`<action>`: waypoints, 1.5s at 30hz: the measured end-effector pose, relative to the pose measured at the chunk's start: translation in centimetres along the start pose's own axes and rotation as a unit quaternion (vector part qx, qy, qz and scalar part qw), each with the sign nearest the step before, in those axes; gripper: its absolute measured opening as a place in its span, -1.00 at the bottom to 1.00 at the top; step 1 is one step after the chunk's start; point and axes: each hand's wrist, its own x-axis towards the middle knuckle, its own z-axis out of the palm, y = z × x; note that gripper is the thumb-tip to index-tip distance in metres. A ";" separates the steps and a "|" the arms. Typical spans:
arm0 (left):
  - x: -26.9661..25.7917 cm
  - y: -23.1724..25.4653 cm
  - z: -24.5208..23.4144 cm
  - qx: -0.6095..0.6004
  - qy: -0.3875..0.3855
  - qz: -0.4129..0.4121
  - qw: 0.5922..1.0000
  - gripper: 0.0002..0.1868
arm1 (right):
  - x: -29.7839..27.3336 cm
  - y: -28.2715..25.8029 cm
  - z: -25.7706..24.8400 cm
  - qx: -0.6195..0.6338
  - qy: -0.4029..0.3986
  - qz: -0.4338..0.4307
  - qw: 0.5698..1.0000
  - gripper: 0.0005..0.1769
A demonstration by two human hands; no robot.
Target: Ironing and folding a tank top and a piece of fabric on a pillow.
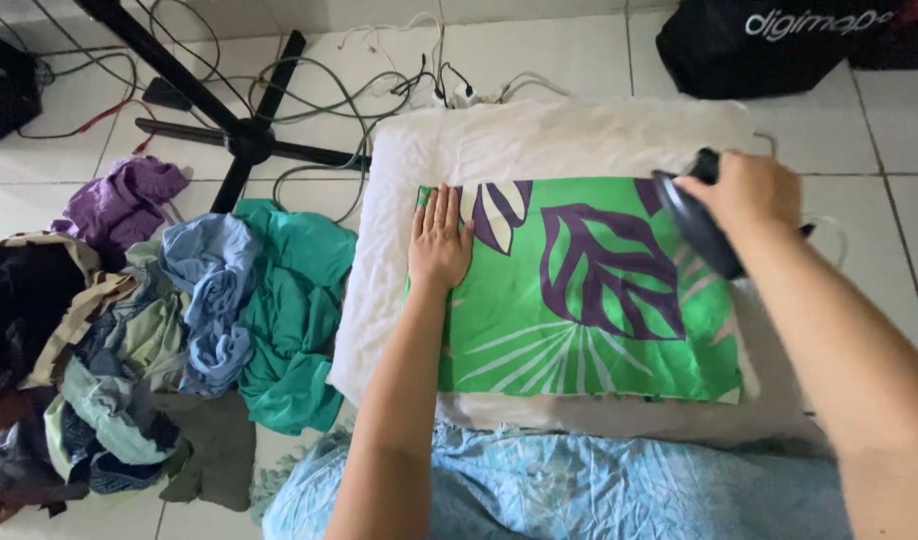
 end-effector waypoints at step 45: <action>0.2 -0.1 0.3 0.013 -0.001 0.001 1.000 -0.30 | -15.9 -3.6 -8.6 0.031 -0.220 -0.232 0.947 -0.29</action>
